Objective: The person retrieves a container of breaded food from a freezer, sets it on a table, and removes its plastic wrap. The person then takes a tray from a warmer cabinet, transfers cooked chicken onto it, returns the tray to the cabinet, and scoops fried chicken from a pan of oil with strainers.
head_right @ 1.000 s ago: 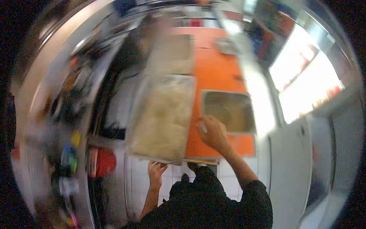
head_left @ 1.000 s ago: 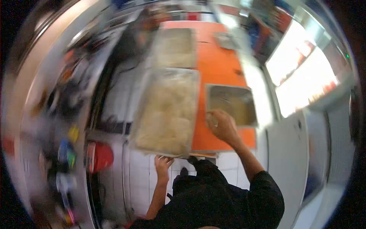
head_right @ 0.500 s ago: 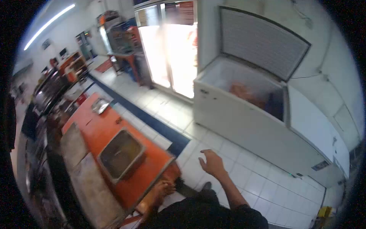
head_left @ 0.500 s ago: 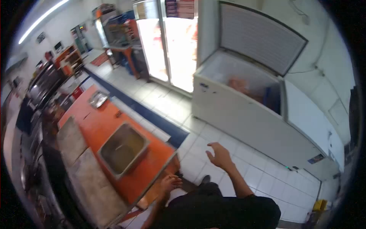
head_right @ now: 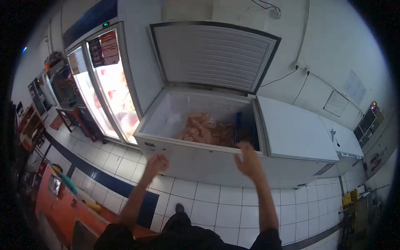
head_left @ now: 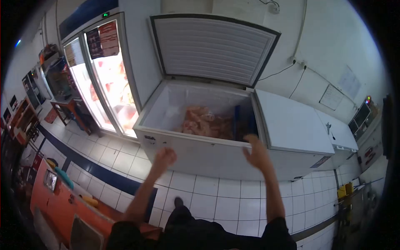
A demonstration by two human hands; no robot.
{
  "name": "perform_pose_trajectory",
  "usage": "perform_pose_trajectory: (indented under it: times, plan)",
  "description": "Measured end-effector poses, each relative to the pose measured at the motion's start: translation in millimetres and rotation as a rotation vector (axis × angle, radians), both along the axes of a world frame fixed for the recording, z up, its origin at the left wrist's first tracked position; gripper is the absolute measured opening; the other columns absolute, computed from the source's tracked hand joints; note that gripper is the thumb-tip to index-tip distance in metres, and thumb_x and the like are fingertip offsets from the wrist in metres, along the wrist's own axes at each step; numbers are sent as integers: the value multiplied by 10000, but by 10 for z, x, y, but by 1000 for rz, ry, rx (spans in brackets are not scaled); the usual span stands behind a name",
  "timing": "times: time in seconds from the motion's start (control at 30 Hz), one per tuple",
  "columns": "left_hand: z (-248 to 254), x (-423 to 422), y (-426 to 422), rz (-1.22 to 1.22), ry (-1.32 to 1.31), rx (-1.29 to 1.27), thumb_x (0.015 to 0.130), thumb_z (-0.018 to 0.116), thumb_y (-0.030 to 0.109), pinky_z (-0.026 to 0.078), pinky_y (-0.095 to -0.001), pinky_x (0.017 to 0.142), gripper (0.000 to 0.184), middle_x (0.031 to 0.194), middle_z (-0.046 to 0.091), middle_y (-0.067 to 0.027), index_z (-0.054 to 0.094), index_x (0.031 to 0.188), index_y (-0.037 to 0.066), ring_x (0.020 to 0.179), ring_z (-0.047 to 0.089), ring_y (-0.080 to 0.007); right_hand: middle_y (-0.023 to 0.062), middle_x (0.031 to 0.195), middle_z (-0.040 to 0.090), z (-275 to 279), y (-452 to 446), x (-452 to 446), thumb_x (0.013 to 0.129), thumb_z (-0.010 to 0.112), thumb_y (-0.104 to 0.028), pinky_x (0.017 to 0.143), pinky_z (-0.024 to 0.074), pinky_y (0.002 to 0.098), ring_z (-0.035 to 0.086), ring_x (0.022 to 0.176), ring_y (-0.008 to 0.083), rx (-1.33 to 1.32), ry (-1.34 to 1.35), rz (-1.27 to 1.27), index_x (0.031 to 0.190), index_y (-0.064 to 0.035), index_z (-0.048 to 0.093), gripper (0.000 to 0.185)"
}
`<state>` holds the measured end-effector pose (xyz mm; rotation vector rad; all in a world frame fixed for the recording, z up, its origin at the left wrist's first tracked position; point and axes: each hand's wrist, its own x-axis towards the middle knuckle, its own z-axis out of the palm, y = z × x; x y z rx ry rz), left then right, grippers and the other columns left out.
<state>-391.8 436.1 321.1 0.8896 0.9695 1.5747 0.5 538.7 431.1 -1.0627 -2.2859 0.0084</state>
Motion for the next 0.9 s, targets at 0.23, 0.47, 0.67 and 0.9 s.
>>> perform_pose_trajectory:
  times: [0.23, 0.47, 0.67, 0.9]
  plan:
    - [2276, -976, 2886, 508, 1416, 611, 759, 667, 185, 474, -441, 868, 528, 1076, 591, -203, 481, 1218, 0, 1020, 584, -345, 264, 1270, 519, 1663, 2755, -513, 926, 557, -255, 994, 408, 496, 502, 1180, 409, 363, -195, -192, 1240, 46, 492, 440]
    - [4090, -1704, 5956, 864, 1898, 699, 770, 638, 303, 397, -448, 1038, 704, 1322, 468, -227, 395, 1352, -10, 1248, 439, -366, 245, 1155, 553, 3176, 5679, -1491, 943, 503, -308, 900, 486, 485, 565, 1089, 396, 609, -231, -386, 1216, 27, 491, 432]
    - [4728, -1950, 7812, 1002, 2091, 530, 766, 716, 354, 317, -451, 1109, 759, 1363, 472, -214, 404, 1385, 44, 1276, 437, -376, 288, 1174, 558, 3714, 7533, -2005, 960, 441, -385, 901, 504, 479, 582, 1078, 418, 707, -216, -396, 1203, 43, 502, 497]
    - [4531, -1791, 8564, 857, 1931, 416, 799, 567, 663, 158, -480, 1166, 940, 1459, 347, -247, 352, 1419, -10, 1382, 286, -368, 213, 1231, 547, 3387, 9023, -1843, 965, 391, -488, 987, 390, 551, 495, 1199, 389, 1061, -298, -492, 1309, -39, 445, 568]
